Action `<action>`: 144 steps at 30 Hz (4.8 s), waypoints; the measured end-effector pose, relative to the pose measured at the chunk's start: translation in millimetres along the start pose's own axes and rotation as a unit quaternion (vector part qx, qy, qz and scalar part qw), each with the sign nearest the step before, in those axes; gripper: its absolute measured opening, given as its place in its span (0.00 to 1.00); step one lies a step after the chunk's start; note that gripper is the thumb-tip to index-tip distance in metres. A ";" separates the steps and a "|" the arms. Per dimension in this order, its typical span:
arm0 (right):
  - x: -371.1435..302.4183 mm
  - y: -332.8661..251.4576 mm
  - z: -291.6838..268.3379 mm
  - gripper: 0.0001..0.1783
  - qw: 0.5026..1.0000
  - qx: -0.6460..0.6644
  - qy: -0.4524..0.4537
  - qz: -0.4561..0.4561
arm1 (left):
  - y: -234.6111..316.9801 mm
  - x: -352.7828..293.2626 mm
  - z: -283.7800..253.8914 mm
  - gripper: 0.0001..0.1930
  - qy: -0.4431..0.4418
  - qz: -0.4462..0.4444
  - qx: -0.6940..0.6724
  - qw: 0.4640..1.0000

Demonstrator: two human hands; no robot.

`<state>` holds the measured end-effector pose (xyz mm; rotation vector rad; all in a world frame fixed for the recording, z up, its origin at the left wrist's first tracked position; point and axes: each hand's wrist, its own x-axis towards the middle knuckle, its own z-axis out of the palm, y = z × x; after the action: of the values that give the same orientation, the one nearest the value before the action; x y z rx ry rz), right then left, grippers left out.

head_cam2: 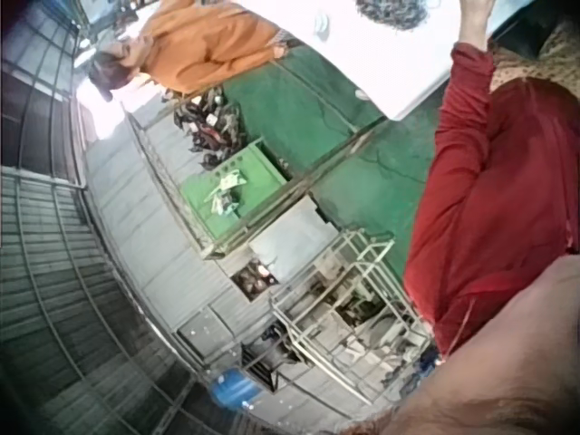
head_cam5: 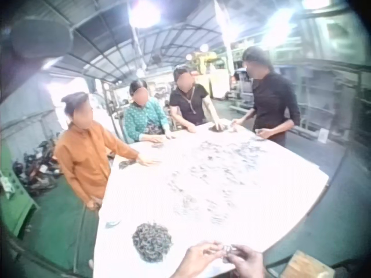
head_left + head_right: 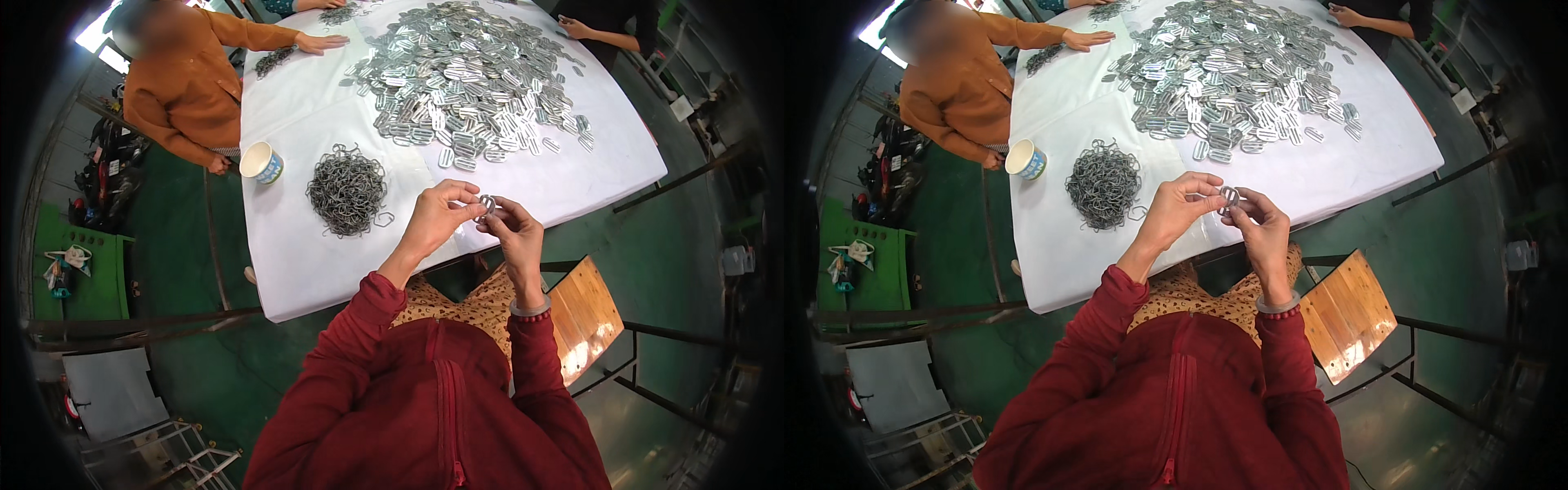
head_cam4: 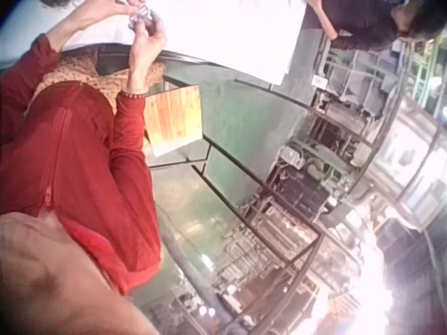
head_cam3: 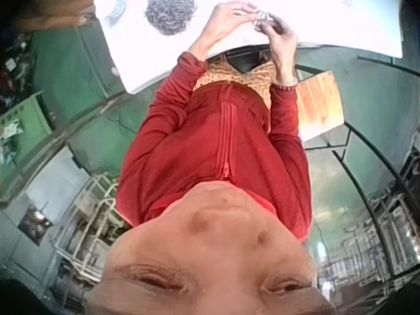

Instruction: The person assembles small metal buckle-like components with metal rings, picking them from piles on a table and joining them together by hand before placing them aside.

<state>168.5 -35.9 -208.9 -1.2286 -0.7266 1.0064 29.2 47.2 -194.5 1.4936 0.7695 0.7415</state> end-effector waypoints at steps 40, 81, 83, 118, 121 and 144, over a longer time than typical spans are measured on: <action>8.1 -23.2 21.1 0.14 0.977 -0.191 -0.037 -0.086 | -0.3 -25.5 1.9 0.08 0.060 0.009 0.004 0.998; 11.5 -29.7 32.3 0.09 0.984 -0.141 0.005 -0.109 | 39.8 -29.2 -43.0 0.08 0.096 0.026 0.014 0.995; 11.6 -26.0 33.3 0.09 0.985 -0.129 -0.015 -0.113 | 50.6 -30.2 -35.2 0.08 0.059 0.042 -0.023 0.997; 159.1 65.2 34.0 0.06 0.643 -0.683 -0.114 -0.327 | 36.7 -49.7 -20.3 0.06 0.045 0.047 -0.049 0.997; 161.6 66.6 32.5 0.06 0.622 -0.696 -0.164 -0.319 | 34.5 -47.1 -17.5 0.06 0.044 0.058 -0.056 0.996; 3.6 -80.9 24.3 0.23 0.960 -0.179 -0.073 -0.202 | 47.0 -28.7 3.3 0.08 0.055 0.118 0.072 0.989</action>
<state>166.6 -24.9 -125.1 -1.2488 -1.2617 0.6455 17.5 19.8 -148.1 1.7044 0.7500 0.9697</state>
